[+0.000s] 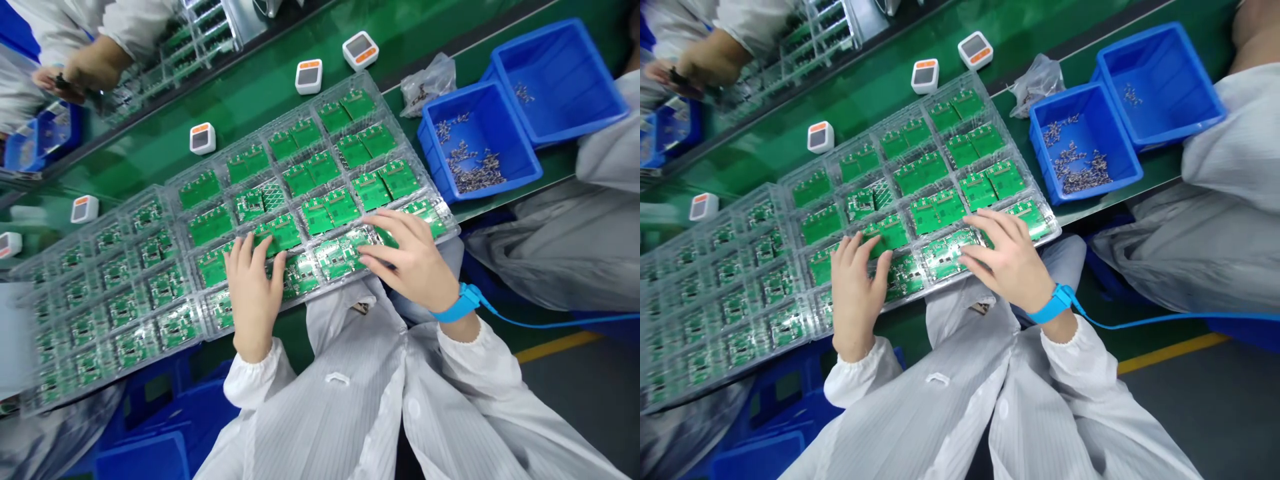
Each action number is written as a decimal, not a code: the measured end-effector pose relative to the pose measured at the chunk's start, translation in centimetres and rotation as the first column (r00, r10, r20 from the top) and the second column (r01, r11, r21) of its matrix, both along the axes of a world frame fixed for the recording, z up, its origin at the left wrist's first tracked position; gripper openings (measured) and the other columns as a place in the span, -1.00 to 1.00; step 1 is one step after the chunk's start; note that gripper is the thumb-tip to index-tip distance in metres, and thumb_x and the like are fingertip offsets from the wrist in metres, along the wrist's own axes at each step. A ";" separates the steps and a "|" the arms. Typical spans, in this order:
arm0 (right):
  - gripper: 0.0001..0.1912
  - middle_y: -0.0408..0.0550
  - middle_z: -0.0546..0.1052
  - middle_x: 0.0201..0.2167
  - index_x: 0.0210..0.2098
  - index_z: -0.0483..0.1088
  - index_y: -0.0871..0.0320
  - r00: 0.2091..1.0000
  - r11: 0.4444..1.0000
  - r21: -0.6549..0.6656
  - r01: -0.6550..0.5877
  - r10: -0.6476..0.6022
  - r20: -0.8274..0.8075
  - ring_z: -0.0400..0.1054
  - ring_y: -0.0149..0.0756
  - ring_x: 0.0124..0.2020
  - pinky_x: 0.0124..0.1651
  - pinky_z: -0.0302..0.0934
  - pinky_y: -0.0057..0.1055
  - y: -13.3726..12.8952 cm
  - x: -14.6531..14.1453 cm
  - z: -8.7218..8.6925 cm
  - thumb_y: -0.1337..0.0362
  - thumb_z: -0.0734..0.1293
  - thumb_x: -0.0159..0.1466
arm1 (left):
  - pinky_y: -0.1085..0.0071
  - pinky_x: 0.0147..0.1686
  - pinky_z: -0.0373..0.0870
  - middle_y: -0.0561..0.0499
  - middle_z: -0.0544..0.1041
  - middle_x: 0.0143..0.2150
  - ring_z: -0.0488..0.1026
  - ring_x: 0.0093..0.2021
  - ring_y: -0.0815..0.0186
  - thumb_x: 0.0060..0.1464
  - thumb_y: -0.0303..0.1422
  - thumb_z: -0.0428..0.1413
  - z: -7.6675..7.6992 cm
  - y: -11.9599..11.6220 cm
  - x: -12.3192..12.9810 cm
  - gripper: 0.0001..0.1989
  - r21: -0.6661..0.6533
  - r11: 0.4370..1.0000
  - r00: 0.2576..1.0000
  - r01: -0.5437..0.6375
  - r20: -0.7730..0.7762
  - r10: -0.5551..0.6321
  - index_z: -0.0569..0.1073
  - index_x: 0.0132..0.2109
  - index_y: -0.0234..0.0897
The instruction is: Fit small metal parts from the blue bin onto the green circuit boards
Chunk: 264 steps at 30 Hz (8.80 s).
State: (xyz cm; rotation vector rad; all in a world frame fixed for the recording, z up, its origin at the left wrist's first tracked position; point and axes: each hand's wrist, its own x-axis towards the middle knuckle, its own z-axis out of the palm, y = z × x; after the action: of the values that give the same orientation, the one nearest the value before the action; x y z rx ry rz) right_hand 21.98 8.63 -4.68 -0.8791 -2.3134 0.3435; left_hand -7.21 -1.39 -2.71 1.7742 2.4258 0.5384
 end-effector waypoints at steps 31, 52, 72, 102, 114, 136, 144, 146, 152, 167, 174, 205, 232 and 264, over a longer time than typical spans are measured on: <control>-0.87 0.04 0.51 0.49 -0.09 0.64 -0.01 0.950 0.949 -0.052 0.311 -0.309 0.044 0.28 0.35 0.59 0.63 -0.03 0.56 0.8 4.4 -0.6 0.15 0.43 0.56 | -0.52 0.66 -0.13 -0.35 0.38 0.62 0.10 0.74 -0.28 0.53 -0.05 0.14 -0.5 0.4 -0.3 -0.51 0.062 0.997 0.998 -0.055 0.047 0.053 0.48 0.42 -0.18; -0.87 0.10 0.42 0.56 -0.10 0.62 0.06 0.944 0.938 -0.110 0.330 -0.324 0.068 0.15 0.42 0.66 0.65 -0.07 0.61 0.2 3.3 1.0 0.15 0.45 0.52 | -0.54 0.65 -0.08 -0.33 0.33 0.65 0.05 0.75 -0.28 0.53 -0.06 0.14 -0.6 0.4 0.1 -0.60 0.052 0.999 0.998 0.004 0.064 -0.007 0.53 0.33 -0.13; -0.79 -0.09 0.77 -0.11 -0.13 0.43 -0.04 0.936 0.990 -0.038 0.137 -0.142 -0.322 0.73 -0.01 -0.11 0.34 0.52 0.25 -1.1 1.7 0.1 0.38 0.50 0.42 | -0.11 0.51 0.43 -0.27 0.63 0.40 0.53 0.47 -0.04 0.58 -0.27 -0.18 3.5 10.5 -9.3 -0.47 -0.161 0.862 0.856 0.480 -0.130 -0.501 0.51 0.42 -0.27; -0.84 -0.08 0.71 -0.12 -0.04 0.40 0.07 0.939 0.975 0.102 0.196 -0.157 -0.305 0.67 -0.16 -0.09 0.23 0.54 -0.01 -1.3 2.6 -0.9 0.46 0.40 0.53 | 0.18 0.02 0.60 -0.09 0.74 -0.07 0.68 -0.05 0.07 0.53 -0.07 0.09 2.1 16.6 -11.6 -0.67 -0.028 0.745 0.744 0.667 -0.035 -0.667 0.63 -0.06 -0.15; -0.82 0.16 0.71 0.08 0.10 0.54 0.19 0.989 0.976 0.215 0.021 0.012 -0.151 0.67 -0.01 0.08 0.23 0.64 0.13 -0.9 1.4 -2.1 0.23 0.42 0.59 | 0.39 -0.08 0.61 0.03 0.75 -0.11 0.71 -0.13 0.27 0.48 -0.32 0.26 5.8 10.3 -6.9 -0.93 0.273 0.770 0.801 0.576 0.001 -0.599 0.65 -0.03 -0.17; -0.87 -0.04 0.76 -0.11 0.02 0.58 0.08 0.826 0.977 -0.161 0.141 -0.206 -0.524 0.70 -0.16 -0.04 0.09 0.61 -0.16 -1.6 0.0 0.3 0.17 0.48 0.57 | 0.28 -0.02 0.69 -0.07 0.71 -0.06 0.70 -0.06 0.23 0.53 -0.41 0.21 5.4 10.7 7.0 -0.89 0.280 0.385 0.374 0.879 0.095 -0.923 0.56 0.11 -0.15; -0.93 -0.14 0.76 -0.19 -0.11 0.59 0.07 0.801 0.970 -0.189 0.153 -0.234 -0.551 0.69 -0.22 -0.15 0.04 0.48 -0.16 -1.1 0.1 0.4 0.27 0.49 0.56 | 0.27 0.00 0.72 -0.10 0.71 0.00 0.71 -0.01 0.22 0.51 -0.47 0.21 5.6 10.4 6.9 -0.75 0.326 0.381 0.377 0.865 0.080 -0.923 0.57 0.23 -0.13; -0.95 -0.14 0.77 -0.19 -0.10 0.60 0.07 0.802 0.969 -0.195 0.149 -0.234 -0.549 0.69 -0.22 -0.15 0.05 0.47 -0.16 -1.0 0.0 0.4 0.29 0.50 0.56 | 0.28 0.02 0.72 -0.10 0.71 0.01 0.71 0.00 0.22 0.50 -0.49 0.21 5.7 10.3 6.8 -0.72 0.326 0.381 0.375 0.865 0.085 -0.923 0.56 0.24 -0.13; -0.92 -0.09 0.78 -0.13 -0.02 0.62 0.06 0.811 0.980 -0.123 0.156 -0.198 -0.550 0.70 -0.21 -0.12 0.04 0.45 -0.14 -1.0 -0.5 0.2 0.31 0.43 0.60 | 0.32 0.05 0.71 -0.09 0.73 0.03 0.73 0.02 0.25 0.48 -0.53 0.23 5.6 9.9 7.0 -0.71 0.366 0.403 0.381 0.839 0.133 -0.915 0.56 0.23 -0.16; -0.95 -0.02 0.74 -0.05 -0.08 0.55 0.07 0.898 0.963 -0.106 0.248 -0.270 -0.348 0.64 -0.08 0.01 0.18 0.42 0.01 -0.6 1.9 -1.0 0.34 0.42 0.54 | -0.34 0.56 0.37 -0.34 0.46 0.53 0.35 0.61 -0.26 0.41 0.03 0.30 1.0 13.1 4.8 -0.30 -0.030 0.484 0.485 0.875 0.033 -0.874 0.38 0.52 -0.14; -0.94 0.00 0.73 0.10 -0.06 0.56 0.07 0.953 0.987 -0.104 0.125 -0.149 -0.265 0.61 -0.02 0.10 0.36 0.40 0.16 -1.1 0.8 -0.7 0.32 0.41 0.56 | -0.29 0.53 0.41 -0.31 0.57 0.41 0.45 0.54 -0.15 0.46 -0.10 0.28 1.6 12.9 5.3 -0.56 0.046 0.447 0.434 0.893 0.167 -0.885 0.49 0.33 -0.16; -0.96 0.01 0.55 -0.06 -0.12 0.61 0.08 0.801 0.939 -0.338 -0.055 -0.161 -0.577 0.55 -0.20 0.00 0.10 0.54 -0.20 -1.9 -1.0 0.6 0.33 0.47 0.49 | 0.22 0.14 0.71 -0.02 0.75 -0.05 0.71 0.14 0.19 0.48 -0.49 0.20 1.0 3.1 9.3 -0.79 0.474 0.819 0.846 0.323 0.243 -0.475 0.69 0.07 -0.14; -0.75 -0.29 0.30 -0.55 -0.25 0.52 0.13 0.890 0.606 -0.751 -0.260 -0.152 -0.430 0.10 -0.48 -0.55 -0.50 0.01 -0.45 -2.1 -0.4 2.2 0.12 0.42 0.51 | 0.27 0.14 0.75 -0.09 0.79 0.14 0.78 0.12 0.21 0.39 -0.52 0.34 -0.3 2.8 8.4 -0.78 0.581 0.690 0.720 0.431 0.240 -0.651 0.68 0.11 -0.19; -0.77 -0.09 0.57 -0.32 -0.24 0.61 0.09 0.789 0.754 -0.647 -0.117 -0.325 -0.522 0.34 -0.38 -0.44 -0.46 0.20 -0.37 -1.8 0.4 1.2 0.10 0.58 0.44 | 0.32 0.03 0.77 -0.06 0.76 0.08 0.77 0.06 0.23 0.38 -0.43 0.38 -0.8 2.7 9.8 -0.64 0.547 0.790 0.765 0.277 0.372 -0.526 0.60 0.26 -0.15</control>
State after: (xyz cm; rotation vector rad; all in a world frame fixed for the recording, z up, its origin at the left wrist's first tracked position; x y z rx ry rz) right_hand 22.41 6.83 -3.47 -1.0216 -1.5014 1.2519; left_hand 2.60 1.32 -3.53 1.9171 1.5518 1.4111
